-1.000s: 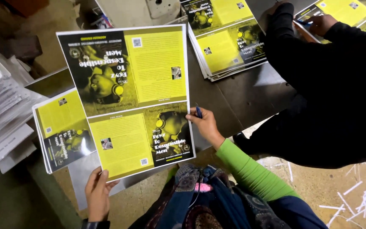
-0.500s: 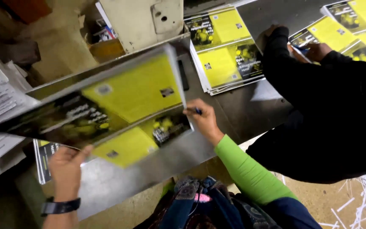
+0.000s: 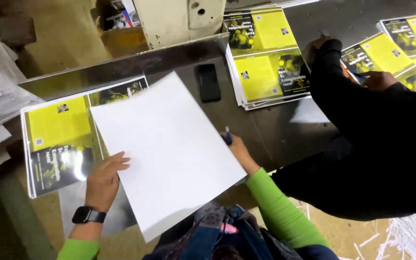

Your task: A person is manually aligning printed sheets and using a tool to mark or cut them at a workstation.

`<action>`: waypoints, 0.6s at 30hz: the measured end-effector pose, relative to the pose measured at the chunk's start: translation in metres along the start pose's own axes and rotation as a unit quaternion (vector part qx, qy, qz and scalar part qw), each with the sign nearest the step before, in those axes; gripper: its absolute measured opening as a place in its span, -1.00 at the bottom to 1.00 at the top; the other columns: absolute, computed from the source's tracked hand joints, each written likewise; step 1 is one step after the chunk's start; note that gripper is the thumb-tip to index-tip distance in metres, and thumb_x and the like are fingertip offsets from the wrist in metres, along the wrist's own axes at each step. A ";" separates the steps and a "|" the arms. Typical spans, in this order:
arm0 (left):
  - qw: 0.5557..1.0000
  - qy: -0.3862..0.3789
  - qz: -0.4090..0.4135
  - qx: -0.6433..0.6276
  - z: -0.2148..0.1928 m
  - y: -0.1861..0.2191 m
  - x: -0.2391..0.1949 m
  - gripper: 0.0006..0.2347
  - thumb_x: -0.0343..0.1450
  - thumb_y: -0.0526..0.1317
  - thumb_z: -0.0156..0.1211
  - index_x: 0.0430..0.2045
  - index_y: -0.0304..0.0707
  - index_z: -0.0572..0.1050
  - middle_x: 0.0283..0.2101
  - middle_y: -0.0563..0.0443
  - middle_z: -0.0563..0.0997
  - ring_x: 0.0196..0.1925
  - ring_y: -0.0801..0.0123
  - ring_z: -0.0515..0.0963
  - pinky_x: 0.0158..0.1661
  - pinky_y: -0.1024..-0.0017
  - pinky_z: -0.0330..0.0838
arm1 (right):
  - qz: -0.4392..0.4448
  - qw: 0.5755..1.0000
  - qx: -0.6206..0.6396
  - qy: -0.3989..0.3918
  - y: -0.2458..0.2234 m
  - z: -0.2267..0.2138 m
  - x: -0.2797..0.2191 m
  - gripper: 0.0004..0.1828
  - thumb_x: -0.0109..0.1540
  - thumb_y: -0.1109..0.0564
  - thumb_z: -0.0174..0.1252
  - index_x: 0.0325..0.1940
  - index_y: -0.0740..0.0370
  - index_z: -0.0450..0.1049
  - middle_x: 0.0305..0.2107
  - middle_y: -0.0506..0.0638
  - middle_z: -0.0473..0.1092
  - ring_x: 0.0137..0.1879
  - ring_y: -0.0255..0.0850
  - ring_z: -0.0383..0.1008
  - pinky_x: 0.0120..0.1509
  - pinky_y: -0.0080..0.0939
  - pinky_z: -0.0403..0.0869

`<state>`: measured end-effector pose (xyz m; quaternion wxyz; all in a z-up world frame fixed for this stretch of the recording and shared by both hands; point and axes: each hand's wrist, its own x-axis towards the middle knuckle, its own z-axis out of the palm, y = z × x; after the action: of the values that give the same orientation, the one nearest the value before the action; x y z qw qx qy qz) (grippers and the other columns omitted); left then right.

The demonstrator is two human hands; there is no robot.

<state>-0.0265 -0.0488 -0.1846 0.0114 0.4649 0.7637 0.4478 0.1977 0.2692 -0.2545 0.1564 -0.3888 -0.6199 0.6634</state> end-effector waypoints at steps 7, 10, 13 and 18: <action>0.989 -0.140 -0.046 0.024 0.013 -0.073 -0.026 -0.66 0.35 -0.60 -0.12 -0.24 -0.22 0.57 -0.03 -0.01 0.60 0.22 0.11 0.44 0.20 0.21 0.38 | -0.016 0.973 -0.218 0.080 0.031 -0.008 0.004 -0.56 0.10 0.23 0.18 0.09 0.20 0.49 -0.33 0.12 0.53 -0.23 -0.06 0.53 -0.12 -0.09 0.45; 0.977 -0.195 -0.050 0.072 0.018 -0.087 -0.027 -0.63 0.35 -0.59 -0.11 -0.08 -0.21 0.53 0.06 -0.04 0.55 0.28 0.13 0.38 0.24 0.24 0.33 | -0.010 0.955 -0.273 0.119 0.043 -0.019 0.009 -0.60 0.15 0.21 0.09 0.08 0.26 0.47 -0.25 0.19 0.50 -0.11 0.04 0.51 -0.06 0.00 0.48; 0.960 -0.246 -0.051 0.120 0.023 -0.077 -0.018 -0.63 0.35 -0.53 -0.12 -0.01 -0.22 0.48 0.13 -0.05 0.49 0.31 0.16 0.35 0.25 0.28 0.31 | -0.003 0.953 -0.276 0.121 0.041 -0.017 0.012 -0.66 0.20 0.22 0.05 0.04 0.38 0.47 -0.20 0.26 0.44 -0.09 0.06 0.49 -0.08 -0.04 0.52; 0.890 -0.367 -0.150 0.225 0.046 -0.061 0.020 -0.68 0.42 -0.37 -0.17 -0.05 -0.03 0.51 0.06 0.08 0.54 0.17 0.27 0.51 0.15 0.31 0.41 | 0.005 0.965 -0.236 0.111 -0.031 0.031 0.003 -0.70 0.27 0.19 0.05 -0.01 0.43 0.49 -0.26 0.25 0.38 -0.24 -0.06 0.51 -0.24 -0.19 0.57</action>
<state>-0.0602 -0.0140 -0.2463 0.2529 0.4661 0.8460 0.0547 0.1657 0.2554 -0.2279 0.1253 -0.4890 -0.7357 0.4516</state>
